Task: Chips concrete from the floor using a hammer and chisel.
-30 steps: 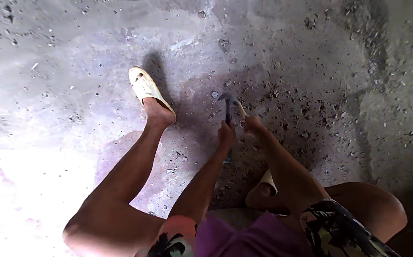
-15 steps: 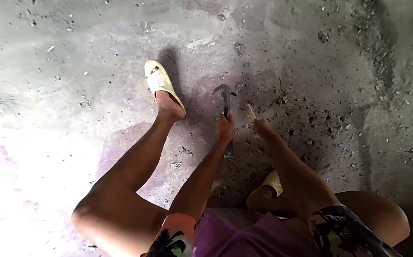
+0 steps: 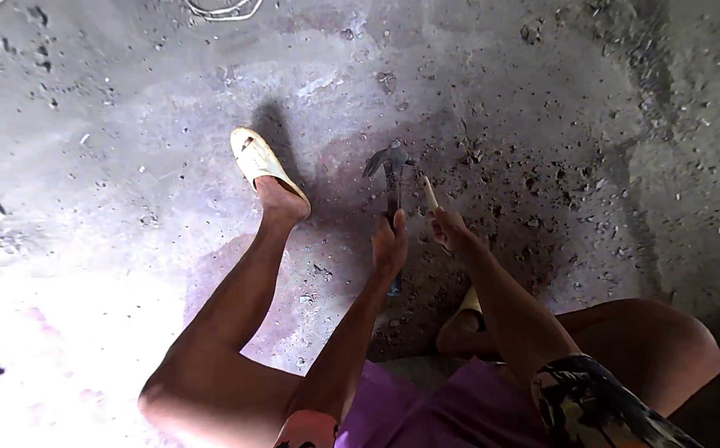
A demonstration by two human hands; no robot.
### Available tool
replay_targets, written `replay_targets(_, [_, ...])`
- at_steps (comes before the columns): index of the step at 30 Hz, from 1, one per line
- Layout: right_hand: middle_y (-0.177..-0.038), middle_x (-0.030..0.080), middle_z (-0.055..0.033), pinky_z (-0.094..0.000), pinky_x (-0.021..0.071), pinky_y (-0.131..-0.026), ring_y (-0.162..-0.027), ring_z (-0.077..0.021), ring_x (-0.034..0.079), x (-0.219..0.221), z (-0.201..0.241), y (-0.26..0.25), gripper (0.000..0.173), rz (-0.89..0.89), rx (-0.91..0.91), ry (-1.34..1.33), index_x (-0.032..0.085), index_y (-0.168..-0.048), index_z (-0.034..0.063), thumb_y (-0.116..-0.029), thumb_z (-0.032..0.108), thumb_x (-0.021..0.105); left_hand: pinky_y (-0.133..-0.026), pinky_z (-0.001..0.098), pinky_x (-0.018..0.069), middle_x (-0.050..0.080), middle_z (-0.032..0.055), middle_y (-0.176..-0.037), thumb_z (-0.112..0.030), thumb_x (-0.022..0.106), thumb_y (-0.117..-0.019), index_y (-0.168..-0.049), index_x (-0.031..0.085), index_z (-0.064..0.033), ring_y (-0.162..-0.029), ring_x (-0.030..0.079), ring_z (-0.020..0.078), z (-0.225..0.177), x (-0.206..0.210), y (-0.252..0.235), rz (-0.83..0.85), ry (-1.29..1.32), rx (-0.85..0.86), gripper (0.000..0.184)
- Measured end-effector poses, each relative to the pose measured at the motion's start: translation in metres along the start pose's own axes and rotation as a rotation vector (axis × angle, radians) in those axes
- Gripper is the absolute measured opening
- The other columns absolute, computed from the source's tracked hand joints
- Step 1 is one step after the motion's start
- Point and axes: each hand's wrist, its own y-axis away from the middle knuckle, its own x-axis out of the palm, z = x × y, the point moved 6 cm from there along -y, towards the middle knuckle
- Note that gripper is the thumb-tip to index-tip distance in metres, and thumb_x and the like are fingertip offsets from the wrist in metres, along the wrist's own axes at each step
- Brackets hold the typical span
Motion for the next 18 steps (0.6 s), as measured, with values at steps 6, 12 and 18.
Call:
replay_targets(6, [-0.068, 0.045, 0.0030, -0.0223, 0.0336, -0.044, -0.048, -0.0067, 0.038, -0.009, -0.009, -0.008, 0.042, 0.057, -0.026, -0.038, 0.062, -0.124, 0.0069, -0.1142, 0.038, 0.035, -0.051, 0.0433, 0.0495, 0.053, 0.0104, -0.066, -0.057, 0.033, -0.1088, -0.121, 0.053, -0.0037, -0.053, 0.055, 0.0247, 0.000, 0.018, 0.001, -0.108, -0.138, 0.174, 0.058])
replay_targets(12, [-0.069, 0.047, 0.0009, -0.0258, 0.0368, -0.047, -0.050, -0.0096, 0.040, -0.026, -0.019, -0.021, 0.045, 0.082, -0.029, 0.002, 0.063, -0.127, 0.0081, -0.1143, 0.040, 0.033, -0.083, 0.0597, 0.0558, 0.069, 0.0260, -0.097, -0.048, 0.037, -0.1109, -0.135, 0.051, 0.0024, -0.092, 0.071, 0.0419, 0.014, 0.047, -0.035, 0.111, -0.465, 0.001, 0.058])
replay_targets(18, [-0.068, 0.044, 0.0035, -0.0199, 0.0283, -0.042, -0.045, -0.0048, 0.033, -0.029, -0.012, -0.021, 0.041, 0.140, 0.060, -0.143, 0.062, -0.123, 0.0084, -0.1141, 0.038, 0.036, -0.060, 0.0504, 0.0539, 0.058, 0.0168, -0.073, -0.051, 0.037, -0.1100, -0.129, 0.050, 0.0000, -0.061, 0.061, 0.0319, -0.011, 0.032, -0.005, -0.090, -0.328, 0.152, 0.056])
